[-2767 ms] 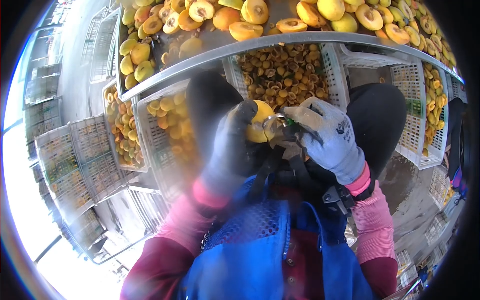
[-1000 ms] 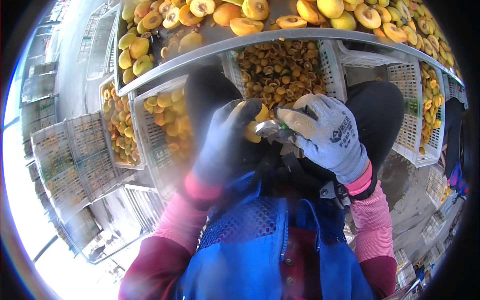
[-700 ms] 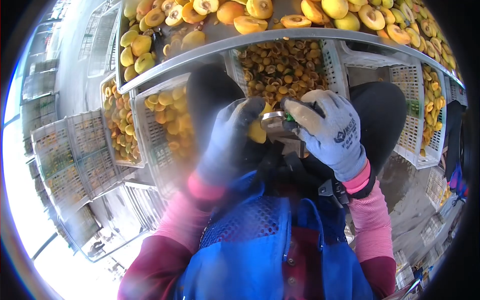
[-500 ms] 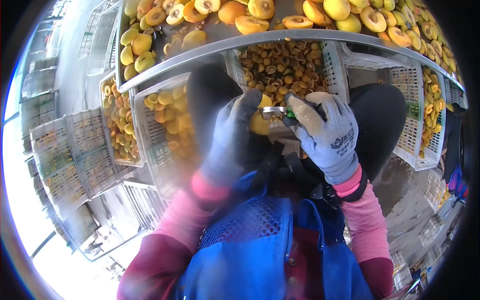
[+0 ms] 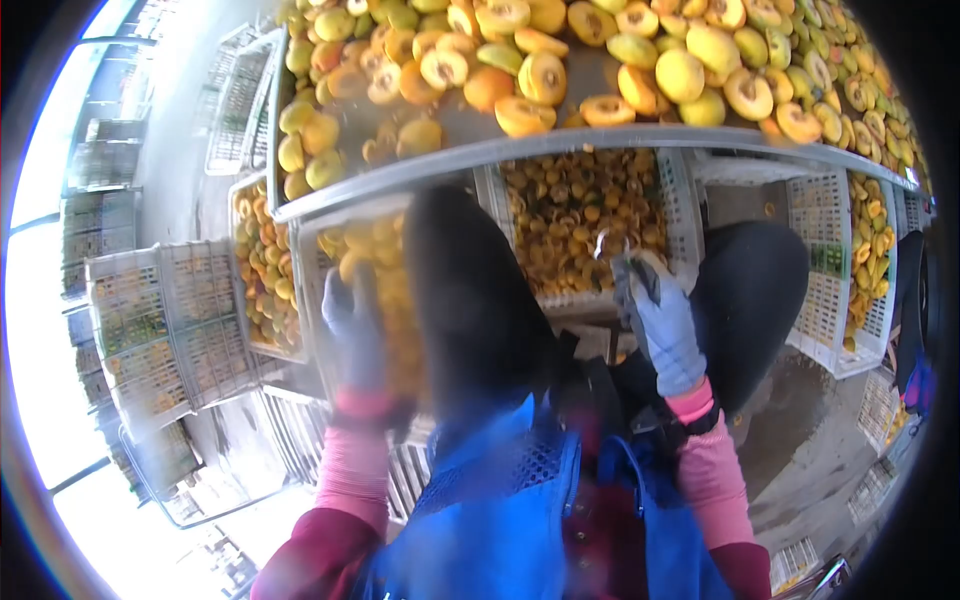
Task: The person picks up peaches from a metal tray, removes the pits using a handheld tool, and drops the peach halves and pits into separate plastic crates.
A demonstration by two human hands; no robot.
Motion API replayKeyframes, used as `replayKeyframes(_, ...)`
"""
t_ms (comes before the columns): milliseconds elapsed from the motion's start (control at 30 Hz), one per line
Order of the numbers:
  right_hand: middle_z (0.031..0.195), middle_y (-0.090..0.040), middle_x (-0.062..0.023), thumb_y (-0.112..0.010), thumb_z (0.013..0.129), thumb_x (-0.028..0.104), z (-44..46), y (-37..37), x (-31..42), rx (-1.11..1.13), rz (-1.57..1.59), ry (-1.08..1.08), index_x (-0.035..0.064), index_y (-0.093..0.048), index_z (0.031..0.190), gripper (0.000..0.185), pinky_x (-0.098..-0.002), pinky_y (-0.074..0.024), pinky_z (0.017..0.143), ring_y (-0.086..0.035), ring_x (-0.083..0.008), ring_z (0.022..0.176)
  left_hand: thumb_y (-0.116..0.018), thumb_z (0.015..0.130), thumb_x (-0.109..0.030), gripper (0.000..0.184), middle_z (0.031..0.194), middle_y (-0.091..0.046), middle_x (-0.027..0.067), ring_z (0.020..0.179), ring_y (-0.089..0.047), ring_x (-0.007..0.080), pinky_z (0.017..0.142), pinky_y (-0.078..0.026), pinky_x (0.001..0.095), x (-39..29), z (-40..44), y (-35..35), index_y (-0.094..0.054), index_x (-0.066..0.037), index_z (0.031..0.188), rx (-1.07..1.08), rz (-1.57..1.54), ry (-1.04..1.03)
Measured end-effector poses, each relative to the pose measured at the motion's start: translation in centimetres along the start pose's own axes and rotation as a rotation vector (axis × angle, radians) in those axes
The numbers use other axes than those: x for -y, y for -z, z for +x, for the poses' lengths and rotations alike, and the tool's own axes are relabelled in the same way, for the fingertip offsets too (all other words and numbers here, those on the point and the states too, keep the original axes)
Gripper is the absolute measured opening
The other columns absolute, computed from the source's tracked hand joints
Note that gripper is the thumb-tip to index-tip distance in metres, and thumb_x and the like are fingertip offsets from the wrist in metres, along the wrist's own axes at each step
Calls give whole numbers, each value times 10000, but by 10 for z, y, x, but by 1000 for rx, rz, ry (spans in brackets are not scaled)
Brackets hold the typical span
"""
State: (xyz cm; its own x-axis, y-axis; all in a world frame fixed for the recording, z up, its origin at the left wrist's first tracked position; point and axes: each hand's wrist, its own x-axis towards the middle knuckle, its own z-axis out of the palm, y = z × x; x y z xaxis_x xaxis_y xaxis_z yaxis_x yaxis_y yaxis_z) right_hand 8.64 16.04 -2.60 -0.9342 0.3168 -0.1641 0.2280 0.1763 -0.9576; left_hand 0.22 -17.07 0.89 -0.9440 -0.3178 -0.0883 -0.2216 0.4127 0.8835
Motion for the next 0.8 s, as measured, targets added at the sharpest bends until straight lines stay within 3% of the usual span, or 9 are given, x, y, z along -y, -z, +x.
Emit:
replayKeyframes(67,755,-543,18,-610,897,189,0,3,3,194,534,-473,74,-578,1001,158,-244,-402,568,-503,-90,627,-610,891,-162,234,881,-632,76,788,-601,148,707,-483,264,18,18,18,-604,-14,1072,1,350,-29)
replayKeyframes(133,781,-511,50,-607,897,168,1,-5,1,175,619,-467,70,-575,1028,167,-209,-381,580,-451,-43,654,-603,879,-250,275,883,-636,102,737,-621,237,677,-496,352,16,28,18,-617,-44,1061,-34,686,-387)
replayKeyframes(200,863,-518,39,-597,893,137,2,-12,-4,204,630,-429,41,-554,1095,228,-197,-394,628,-458,-32,722,-647,866,-189,290,869,-648,104,780,-613,175,715,-485,303,-10,44,-8,-598,5,1076,26,568,-491)
replayKeyframes(233,858,-537,18,-585,897,111,3,-14,-9,207,578,-401,27,-535,1134,256,-212,-422,626,-484,-52,708,-669,859,-158,304,862,-654,105,802,-609,143,734,-480,278,-36,52,-29,-588,29,1084,50,505,-537)
replayKeyframes(333,853,-576,-25,-554,910,57,10,-21,-6,210,627,-363,1,-489,1227,329,-247,-482,636,-539,-91,688,-718,788,-297,436,971,-643,145,906,-628,241,791,-488,355,-103,93,-90,-599,-26,1108,27,629,-490)
replayKeyframes(433,848,-571,-24,-556,915,64,14,-20,-7,139,664,-357,7,-484,1245,343,-256,-486,642,-543,-94,695,-730,707,-373,523,1037,-627,153,990,-601,335,819,-476,421,-107,161,-137,-597,-90,1125,96,935,-653)
replayKeyframes(533,840,-563,-22,-574,922,129,19,-16,-13,117,573,-334,14,-490,1251,358,-249,-478,624,-538,-91,694,-736,685,-350,525,1016,-633,151,1014,-593,329,838,-467,423,-103,196,-164,-591,-101,1124,200,1142,-668)
replayKeyframes(700,705,-534,-17,-592,923,251,27,-7,9,90,757,-502,22,-522,1210,374,-219,-416,491,-488,-72,559,-678,738,-252,376,1010,-627,155,938,-606,332,801,-472,428,-126,138,-140,-595,-83,1064,171,616,-720)
replayKeyframes(800,637,-506,-12,-585,927,261,26,-12,44,152,865,-493,28,-525,1202,366,-209,-381,441,-460,-64,497,-581,850,-99,206,858,-634,126,748,-607,199,707,-484,294,-125,69,-136,-614,-19,1036,446,108,-623)
